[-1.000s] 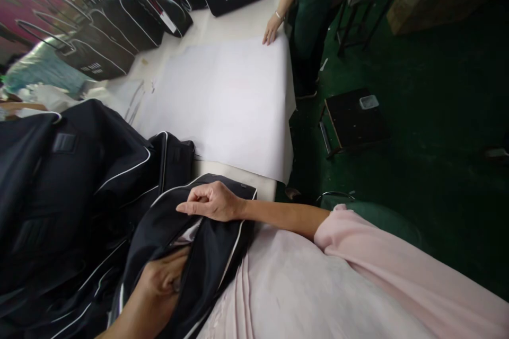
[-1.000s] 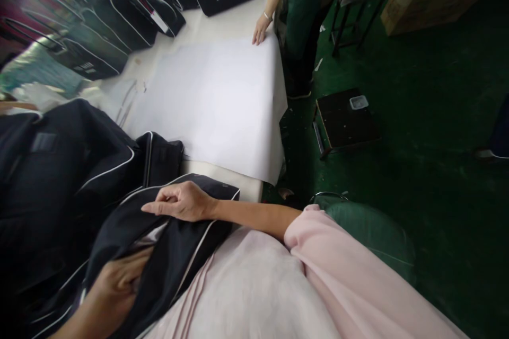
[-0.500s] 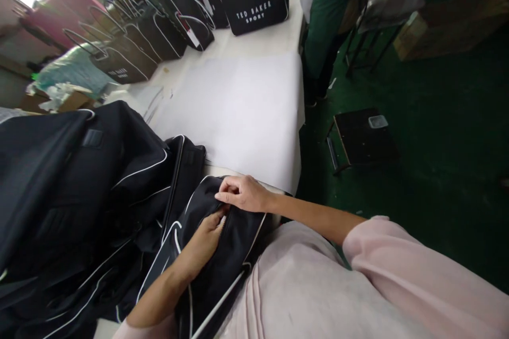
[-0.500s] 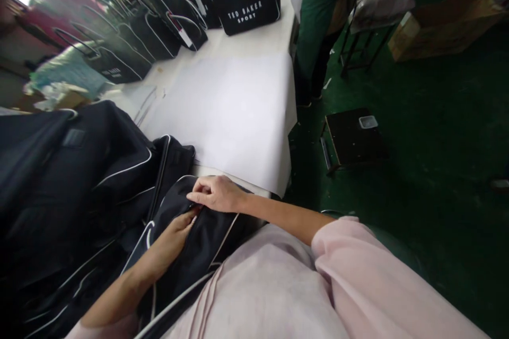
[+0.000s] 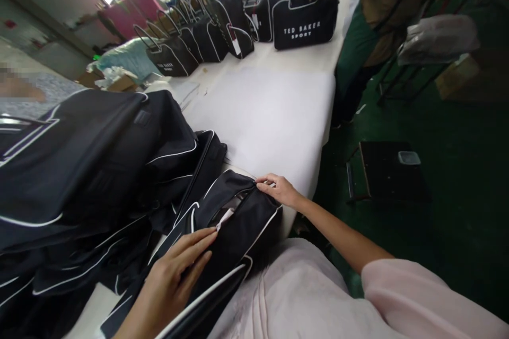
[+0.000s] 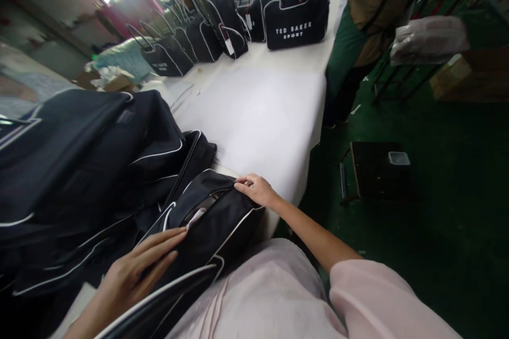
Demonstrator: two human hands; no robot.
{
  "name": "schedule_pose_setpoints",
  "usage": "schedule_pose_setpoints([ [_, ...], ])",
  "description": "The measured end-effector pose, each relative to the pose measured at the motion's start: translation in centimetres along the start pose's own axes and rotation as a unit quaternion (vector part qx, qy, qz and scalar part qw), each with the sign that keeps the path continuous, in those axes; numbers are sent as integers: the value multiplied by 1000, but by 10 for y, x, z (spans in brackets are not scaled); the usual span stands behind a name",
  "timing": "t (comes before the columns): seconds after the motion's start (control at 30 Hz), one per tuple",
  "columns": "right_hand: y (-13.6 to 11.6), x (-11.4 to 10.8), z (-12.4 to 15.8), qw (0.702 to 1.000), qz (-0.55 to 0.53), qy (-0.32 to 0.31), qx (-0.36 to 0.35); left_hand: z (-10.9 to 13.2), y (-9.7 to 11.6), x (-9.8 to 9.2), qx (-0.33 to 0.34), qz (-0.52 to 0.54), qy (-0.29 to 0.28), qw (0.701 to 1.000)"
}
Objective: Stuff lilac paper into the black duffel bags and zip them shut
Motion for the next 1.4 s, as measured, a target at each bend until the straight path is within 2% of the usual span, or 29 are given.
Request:
schedule_pose_setpoints([
  [0.1, -10, 2, 3, 1000, -7, 15, -7, -3, 2, 20, -34, 37, -59, 997],
  [0.17, -11, 3, 5, 1000, -17, 14, -7, -14, 10, 28, -44, 98, -110, 988],
  [0.33, -4, 3, 9, 1000, -6, 25, -17, -57, 32, 33, -77, 250, -215, 941],
  [0.43, 4, 6, 13, 998, 3, 52, -24, -69, 38, 48, -104, 300, -272, 909],
  [0.5, 12, 8, 16, 997, -14, 80, -6, -71, 33, 61, -125, 276, -259, 917],
  [0.57, 18, 12, 18, 994, -43, 101, 17, -69, 23, 73, -158, 243, -210, 934],
  [0.6, 20, 13, 18, 992, -56, 108, 25, -66, 18, 80, -181, 253, -190, 931],
  [0.67, 21, 15, 19, 990, -76, 116, 38, -59, 10, 99, -246, 338, -176, 891],
  [0.73, 21, 13, 18, 987, -95, 120, 56, -52, 7, 116, -308, 433, -183, 827],
  [0.77, 21, 12, 18, 985, -103, 119, 63, -51, 8, 121, -326, 462, -184, 804],
  [0.8, 20, 10, 18, 985, -110, 118, 69, -51, 9, 122, -332, 475, -185, 794],
  [0.83, 19, 9, 17, 984, -114, 115, 71, -53, 11, 118, -324, 469, -180, 801],
  [0.9, 14, 5, 17, 985, -118, 104, 66, -60, 16, 92, -274, 418, -153, 853],
  [0.93, 11, 3, 18, 987, -115, 94, 61, -61, 19, 71, -240, 384, -129, 882],
  [1.0, 2, 0, 20, 992, -92, 72, 50, -55, 20, 17, -187, 325, -55, 925],
  [1.07, -11, -4, 23, 996, -54, 56, 33, -30, 7, -43, -183, 298, 57, 935],
  [1.13, -26, -7, 28, 998, -29, 47, 13, 20, -23, -91, -224, 287, 193, 911],
  [1.17, -34, -7, 30, 999, -26, 43, 4, 53, -42, -105, -256, 281, 259, 888],
  [1.2, -41, -6, 32, 999, -28, 38, 1, 90, -63, -111, -297, 271, 312, 861],
  [1.23, -48, -4, 35, 999, -33, 30, -3, 128, -83, -108, -345, 259, 350, 831],
  [1.27, -56, 0, 37, 999, -37, 16, -9, 166, -100, -96, -396, 243, 373, 803],
  [1.33, -75, 16, 41, 998, -32, -45, -30, 232, -126, -58, -489, 202, 386, 755],
  [1.4, -98, 46, 47, 986, 8, -158, -59, 275, -137, -11, -528, 201, 394, 724],
])
Point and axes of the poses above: each hand's wrist, its own z-axis away from the middle knuckle, its own x-axis out of the palm, y = z × x, the point moved 7 cm from there along -z, towards the middle knuckle
